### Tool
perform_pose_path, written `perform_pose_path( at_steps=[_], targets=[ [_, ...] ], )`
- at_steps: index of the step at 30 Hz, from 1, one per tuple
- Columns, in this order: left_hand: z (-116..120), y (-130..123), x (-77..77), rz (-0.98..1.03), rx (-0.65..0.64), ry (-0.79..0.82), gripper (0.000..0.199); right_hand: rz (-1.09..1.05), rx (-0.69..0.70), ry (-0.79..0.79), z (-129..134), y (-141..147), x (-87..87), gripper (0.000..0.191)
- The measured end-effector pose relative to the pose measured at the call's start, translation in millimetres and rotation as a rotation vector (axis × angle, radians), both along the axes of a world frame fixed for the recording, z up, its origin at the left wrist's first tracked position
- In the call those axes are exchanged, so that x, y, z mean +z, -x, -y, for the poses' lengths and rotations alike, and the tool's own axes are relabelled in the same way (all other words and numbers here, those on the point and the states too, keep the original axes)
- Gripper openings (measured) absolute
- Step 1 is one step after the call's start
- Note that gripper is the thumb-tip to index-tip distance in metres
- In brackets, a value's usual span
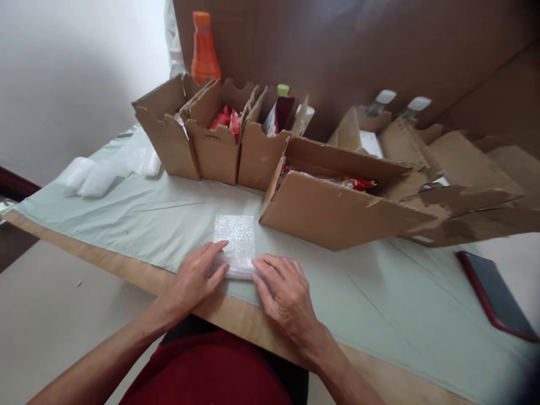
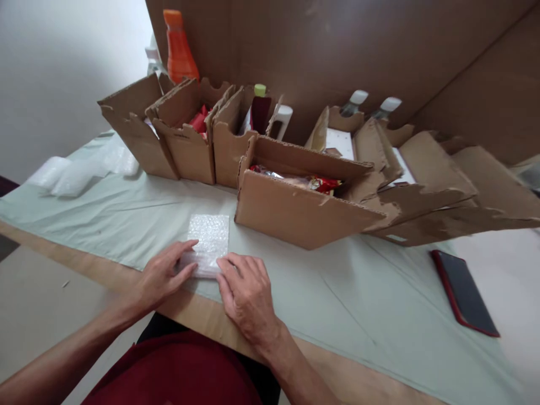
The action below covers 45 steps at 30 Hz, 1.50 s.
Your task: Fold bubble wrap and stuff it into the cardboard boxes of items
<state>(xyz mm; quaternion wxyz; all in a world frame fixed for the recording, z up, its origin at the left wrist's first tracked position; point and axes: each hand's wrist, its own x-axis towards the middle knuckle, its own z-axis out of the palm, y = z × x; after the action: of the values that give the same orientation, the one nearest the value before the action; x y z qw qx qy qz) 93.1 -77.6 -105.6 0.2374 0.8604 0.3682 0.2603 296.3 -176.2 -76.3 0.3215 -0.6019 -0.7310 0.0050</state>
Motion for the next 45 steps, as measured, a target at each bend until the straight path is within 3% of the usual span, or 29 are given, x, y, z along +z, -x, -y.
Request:
perform_pose_path(
  at_steps=[6, 11, 14, 16, 18, 21, 25, 30, 32, 34, 39, 42, 45],
  targets=[
    [-1.4, 1.5, 1.8, 0.025, 0.010, -0.172, 0.035, 0.135, 0.113, 0.127, -9.0, 4.8, -15.8, 0.026],
    [9.9, 18.6, 7.5, 0.071, -0.165, -0.153, 0.036, -0.088, 0.186, 0.288, -14.5, -1.6, -5.2, 0.026],
    [11.3, 21.8, 8.4, 0.090, -0.123, -0.071, 0.031, -0.195, 0.158, 0.430, -16.5, -3.5, 1.2, 0.028],
    [6.6, 18.3, 7.1, 0.056, -0.047, -0.029, 0.029, -0.203, 0.059, 0.389, -17.6, -3.6, -0.3, 0.030],
    [-2.0, 12.1, 4.5, 0.014, 0.016, -0.046, 0.028, -0.128, -0.040, 0.253, -17.6, -3.0, -5.2, 0.031],
    [-15.8, 3.0, 0.0, -0.039, 0.052, -0.100, 0.027, 0.039, -0.027, 0.104, -16.8, -1.0, -12.3, 0.030],
    [-20.9, 0.3, -1.8, -0.019, 0.085, -0.125, 0.026, 0.147, 0.125, 0.158, -21.7, 1.6, -15.2, 0.029],
    [-6.0, 13.9, 4.8, 0.101, -0.001, -0.118, 0.033, -0.019, 0.155, 0.249, -26.0, -0.8, -6.9, 0.026],
    [-0.3, 19.7, 6.4, 0.118, -0.039, -0.087, 0.037, -0.096, 0.144, 0.338, -25.1, -2.1, -2.1, 0.028],
    [3.1, 22.6, 6.3, 0.125, 0.007, -0.050, 0.038, -0.104, 0.083, 0.396, -26.0, -2.5, 0.5, 0.028],
    [6.2, 19.9, 5.8, 0.131, 0.120, 0.058, 0.038, 0.043, -0.055, 0.375, -35.9, -1.0, -5.4, 0.029],
    [8.7, 20.3, 7.4, 0.167, 0.135, 0.063, 0.038, 0.055, -0.028, 0.387, -35.0, 1.6, -8.7, 0.026],
    [9.9, 24.8, 11.0, 0.198, 0.149, 0.127, 0.042, -0.078, 0.031, 0.390, -25.7, 6.7, -4.6, 0.015]
  ],
)
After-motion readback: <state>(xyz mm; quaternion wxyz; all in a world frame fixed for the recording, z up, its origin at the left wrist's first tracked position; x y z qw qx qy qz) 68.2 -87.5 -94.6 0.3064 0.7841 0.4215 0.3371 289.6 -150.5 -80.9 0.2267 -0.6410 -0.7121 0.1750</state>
